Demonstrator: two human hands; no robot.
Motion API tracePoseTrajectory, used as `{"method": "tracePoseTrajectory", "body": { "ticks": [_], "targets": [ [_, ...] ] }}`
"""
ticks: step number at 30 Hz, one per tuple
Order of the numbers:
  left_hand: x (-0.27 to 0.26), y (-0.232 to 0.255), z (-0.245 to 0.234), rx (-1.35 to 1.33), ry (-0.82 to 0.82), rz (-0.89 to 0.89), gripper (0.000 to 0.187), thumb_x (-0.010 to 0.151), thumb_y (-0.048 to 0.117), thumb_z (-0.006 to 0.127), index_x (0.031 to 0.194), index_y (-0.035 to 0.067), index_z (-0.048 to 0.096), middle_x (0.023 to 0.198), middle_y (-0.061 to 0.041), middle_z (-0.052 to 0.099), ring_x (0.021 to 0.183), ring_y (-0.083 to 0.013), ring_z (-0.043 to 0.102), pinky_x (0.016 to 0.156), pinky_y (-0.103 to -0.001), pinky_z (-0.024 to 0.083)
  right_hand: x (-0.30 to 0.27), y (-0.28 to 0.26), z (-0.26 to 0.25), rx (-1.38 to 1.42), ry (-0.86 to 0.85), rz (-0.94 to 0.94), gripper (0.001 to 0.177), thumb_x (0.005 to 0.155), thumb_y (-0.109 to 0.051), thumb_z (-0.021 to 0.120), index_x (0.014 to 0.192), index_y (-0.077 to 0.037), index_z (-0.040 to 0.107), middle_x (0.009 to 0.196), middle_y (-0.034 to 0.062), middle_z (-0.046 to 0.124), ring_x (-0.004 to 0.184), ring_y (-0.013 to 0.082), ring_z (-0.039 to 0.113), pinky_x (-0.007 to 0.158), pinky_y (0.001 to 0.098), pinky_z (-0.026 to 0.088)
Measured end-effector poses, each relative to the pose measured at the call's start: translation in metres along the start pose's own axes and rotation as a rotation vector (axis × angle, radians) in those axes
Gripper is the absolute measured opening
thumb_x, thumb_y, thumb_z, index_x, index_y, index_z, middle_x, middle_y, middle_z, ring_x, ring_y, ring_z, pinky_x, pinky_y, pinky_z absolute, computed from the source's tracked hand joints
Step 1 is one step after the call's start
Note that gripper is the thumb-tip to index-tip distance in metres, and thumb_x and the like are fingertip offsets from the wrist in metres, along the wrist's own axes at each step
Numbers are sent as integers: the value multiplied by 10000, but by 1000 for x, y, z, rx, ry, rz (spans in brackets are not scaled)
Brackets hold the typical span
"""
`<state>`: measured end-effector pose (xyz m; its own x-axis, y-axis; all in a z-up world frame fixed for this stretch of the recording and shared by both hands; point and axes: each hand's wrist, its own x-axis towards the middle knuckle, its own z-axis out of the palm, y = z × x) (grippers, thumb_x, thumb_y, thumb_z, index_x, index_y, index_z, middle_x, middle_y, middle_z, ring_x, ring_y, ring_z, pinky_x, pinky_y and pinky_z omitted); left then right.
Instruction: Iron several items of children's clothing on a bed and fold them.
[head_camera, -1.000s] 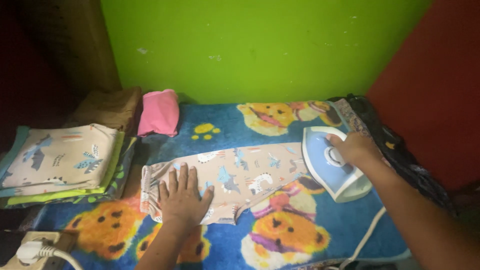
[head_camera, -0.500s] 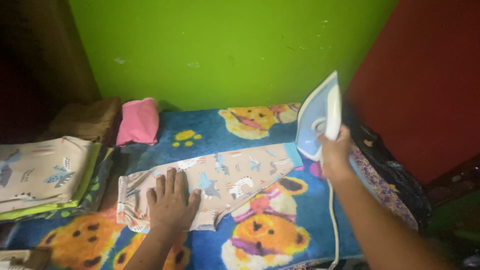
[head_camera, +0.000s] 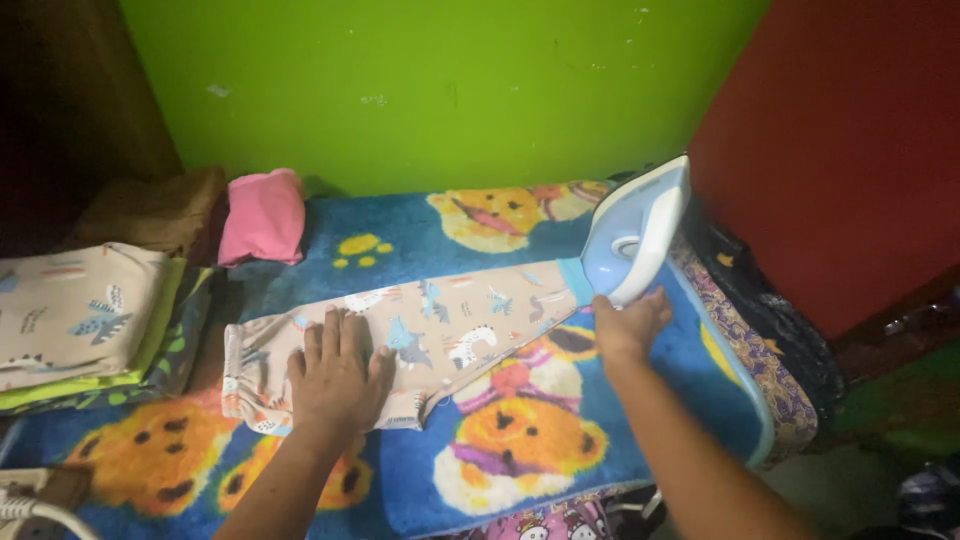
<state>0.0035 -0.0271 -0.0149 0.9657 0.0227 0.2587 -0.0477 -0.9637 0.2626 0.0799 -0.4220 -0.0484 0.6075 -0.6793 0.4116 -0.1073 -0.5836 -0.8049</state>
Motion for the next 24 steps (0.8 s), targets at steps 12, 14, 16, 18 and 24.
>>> {"method": "tracePoseTrajectory", "body": {
  "ticks": [12,14,16,18,24],
  "targets": [
    [-1,-12,-11,-86,8,-55,711,949,492,486,1496,46,394,1597,-171,339,1427,-349,375,1058,-548,361,-24,25,59,732,-327,695,276,799,-162,786,1009,-66,635,884,35,665,695,159,658,715,389,590],
    [-3,-10,-19,-125,9,-83,692,949,473,507,1487,49,412,1588,-167,367,1401,-348,413,1059,-542,373,-3,46,71,803,-432,782,218,822,-229,772,949,-116,636,779,8,567,586,139,506,605,390,530],
    [-2,-6,-27,-167,13,-108,673,949,454,527,1479,52,430,1579,-162,395,1374,-345,452,1059,-535,385,10,42,71,876,-536,863,181,845,-295,756,889,-167,635,673,-13,468,476,128,354,495,394,471],
    [1,-2,-36,-316,15,-137,573,970,400,540,1418,44,511,1453,-179,539,1301,-377,531,1057,-506,419,15,10,60,567,-481,1072,143,885,-272,774,874,-256,631,722,-129,585,538,39,430,543,276,320],
    [14,10,-37,-781,-55,-221,437,964,355,520,1191,12,666,1111,-247,726,1068,-375,704,941,-437,521,-8,-57,46,377,-645,739,143,944,-290,667,1081,-259,693,993,-103,676,777,70,560,694,323,478]
  ]
}}
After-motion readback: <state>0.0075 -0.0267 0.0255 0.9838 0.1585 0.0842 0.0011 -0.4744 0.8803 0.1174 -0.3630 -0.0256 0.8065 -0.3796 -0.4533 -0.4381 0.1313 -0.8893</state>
